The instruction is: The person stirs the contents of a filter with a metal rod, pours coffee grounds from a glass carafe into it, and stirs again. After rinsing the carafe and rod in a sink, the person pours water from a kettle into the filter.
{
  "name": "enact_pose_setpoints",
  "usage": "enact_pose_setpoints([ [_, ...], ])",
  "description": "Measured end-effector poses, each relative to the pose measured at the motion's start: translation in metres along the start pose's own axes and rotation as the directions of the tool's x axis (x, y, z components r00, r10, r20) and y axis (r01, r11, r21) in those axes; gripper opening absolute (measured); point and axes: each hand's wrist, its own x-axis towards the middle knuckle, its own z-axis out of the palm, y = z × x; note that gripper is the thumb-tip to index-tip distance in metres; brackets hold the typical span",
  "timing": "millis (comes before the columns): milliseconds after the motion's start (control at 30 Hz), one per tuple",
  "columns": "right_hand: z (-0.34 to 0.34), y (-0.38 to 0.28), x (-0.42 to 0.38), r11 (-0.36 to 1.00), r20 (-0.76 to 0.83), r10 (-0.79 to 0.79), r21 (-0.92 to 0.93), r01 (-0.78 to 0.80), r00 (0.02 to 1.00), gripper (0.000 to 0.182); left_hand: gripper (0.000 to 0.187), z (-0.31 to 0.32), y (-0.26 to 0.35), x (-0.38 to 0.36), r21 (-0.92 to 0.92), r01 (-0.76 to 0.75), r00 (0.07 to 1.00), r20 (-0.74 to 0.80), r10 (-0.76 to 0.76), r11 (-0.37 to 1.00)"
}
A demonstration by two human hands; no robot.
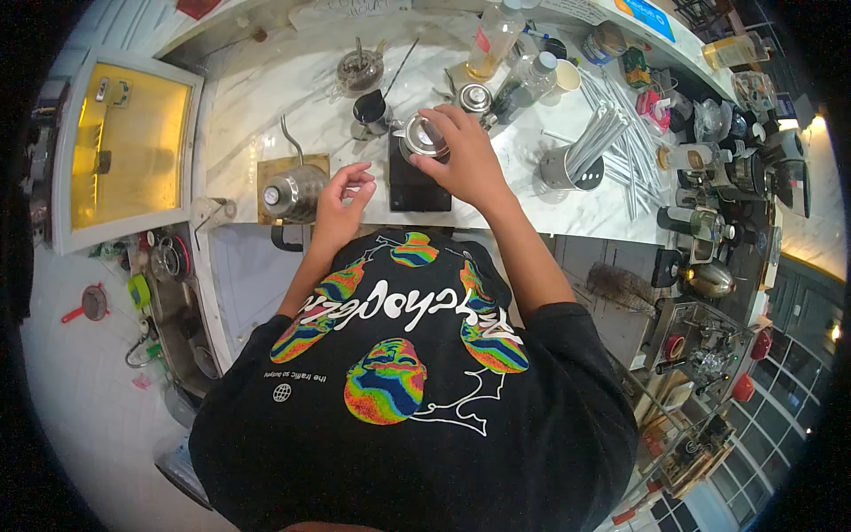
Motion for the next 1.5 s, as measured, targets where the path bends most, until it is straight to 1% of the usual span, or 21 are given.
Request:
enact_pose_setpoints([
  [100,0.004,-0.003,0.004,0.992,-0.096,0.019,0.126,-0.006,0.995,0.064,0.039,-0.017,-0.002,0.010,0.004,0.055,0.998,0.012,-0.055,0.998],
  [167,-0.004,0.003,0.000,0.972,-0.191,0.075,0.234,-0.029,0.979,0.063,0.042,-0.010,-0.016,0.019,-0.082,0.100,0.995,0.010,-0.100,0.992],
  [200,-0.009,0.004,-0.005,0.959,-0.219,0.155,0.269,-0.093,0.963,0.061,0.042,-0.003,-0.026,0.023,-0.091,0.104,0.995,0.016,-0.103,0.990],
  [233,-0.008,0.006,-0.011,0.958,-0.217,0.159,0.268,-0.097,0.963,0.061,0.048,0.002,-0.034,0.028,-0.155,0.102,0.994,-0.031,-0.108,0.983],
  [300,-0.001,0.017,-0.025,0.866,-0.282,0.399,0.430,-0.257,0.873,0.057,0.054,0.008,-0.045,0.036,-0.219,0.095,0.990,-0.078,-0.114,0.971],
  [367,0.015,0.040,-0.043,0.864,-0.321,0.433,0.414,-0.287,0.842,0.053,0.064,0.013,-0.049,0.043,-0.282,0.250,0.945,-0.139,-0.297,0.926],
  [433,0.031,0.059,-0.062,0.820,-0.292,0.539,0.398,-0.412,0.790,0.051,0.065,0.017,-0.048,0.052,-0.272,0.293,0.924,-0.166,-0.344,0.917],
  [500,0.047,0.076,-0.077,0.892,-0.352,0.447,0.238,-0.384,0.822,0.051,0.066,0.017,-0.058,0.065,-0.262,0.333,0.900,-0.198,-0.388,0.906],
  [567,0.059,0.086,-0.086,0.910,-0.325,0.406,0.063,-0.409,0.854,0.055,0.067,0.017,-0.088,0.079,-0.129,0.364,0.893,-0.233,-0.385,0.922],
  [600,0.065,0.089,-0.089,0.909,-0.324,0.408,0.064,-0.411,0.854,0.055,0.067,0.017,-0.094,0.084,-0.128,0.367,0.892,-0.232,-0.387,0.922],
  [667,0.076,0.095,-0.095,0.882,-0.257,0.426,-0.096,-0.462,0.867,0.058,0.063,0.017,-0.106,0.093,-0.113,0.359,0.902,-0.214,-0.375,0.927],
  [800,0.091,0.103,-0.101,0.863,-0.161,0.421,-0.230,-0.449,0.892,0.059,0.059,0.018,-0.110,0.105,-0.110,0.353,0.903,-0.218,-0.369,0.929],
  [867,0.093,0.102,-0.102,0.862,-0.146,0.408,-0.263,-0.433,0.901,0.058,0.038,0.020,-0.090,0.105,-0.232,0.352,0.879,-0.252,-0.405,0.907],
  [900,0.093,0.101,-0.103,0.861,-0.125,0.394,-0.295,-0.414,0.910,0.058,0.038,0.019,-0.088,0.106,-0.231,0.348,0.881,-0.251,-0.401,0.909],
  [1000,0.096,0.101,-0.103,0.865,-0.123,0.384,-0.299,-0.403,0.915,0.056,0.031,0.016,-0.086,0.108,-0.257,0.363,0.882,-0.214,-0.419,0.896],
  [1067,0.098,0.102,-0.106,0.865,-0.119,0.370,-0.319,-0.388,0.921,0.056,0.027,0.014,-0.089,0.110,-0.424,0.334,0.892,-0.146,-0.428,0.842],
  [1200,0.098,0.103,-0.108,0.871,-0.126,0.319,-0.352,-0.343,0.939,0.060,0.023,0.009,-0.098,0.110,-0.491,0.264,0.920,-0.129,-0.369,0.830],
  [1267,0.095,0.101,-0.107,0.873,-0.123,0.316,-0.350,-0.339,0.941,0.061,0.019,0.007,-0.096,0.106,-0.507,0.216,0.922,-0.175,-0.345,0.835],
  [1367,0.089,0.096,-0.106,0.885,-0.123,0.362,-0.265,-0.382,0.924,0.062,0.018,0.002,-0.078,0.095,-0.570,0.164,0.916,-0.215,-0.339,0.805],
  [1433,0.087,0.092,-0.103,0.899,-0.286,0.418,-0.010,-0.439,0.862,0.059,0.020,-0.003,-0.071,0.086,-0.557,0.134,0.918,-0.242,-0.315,0.819],
  [1500,0.071,0.086,-0.097,0.926,-0.350,0.347,-0.016,-0.376,0.870,0.054,0.021,-0.006,-0.063,0.077,-0.545,0.116,0.913,-0.272,-0.305,0.831],
])
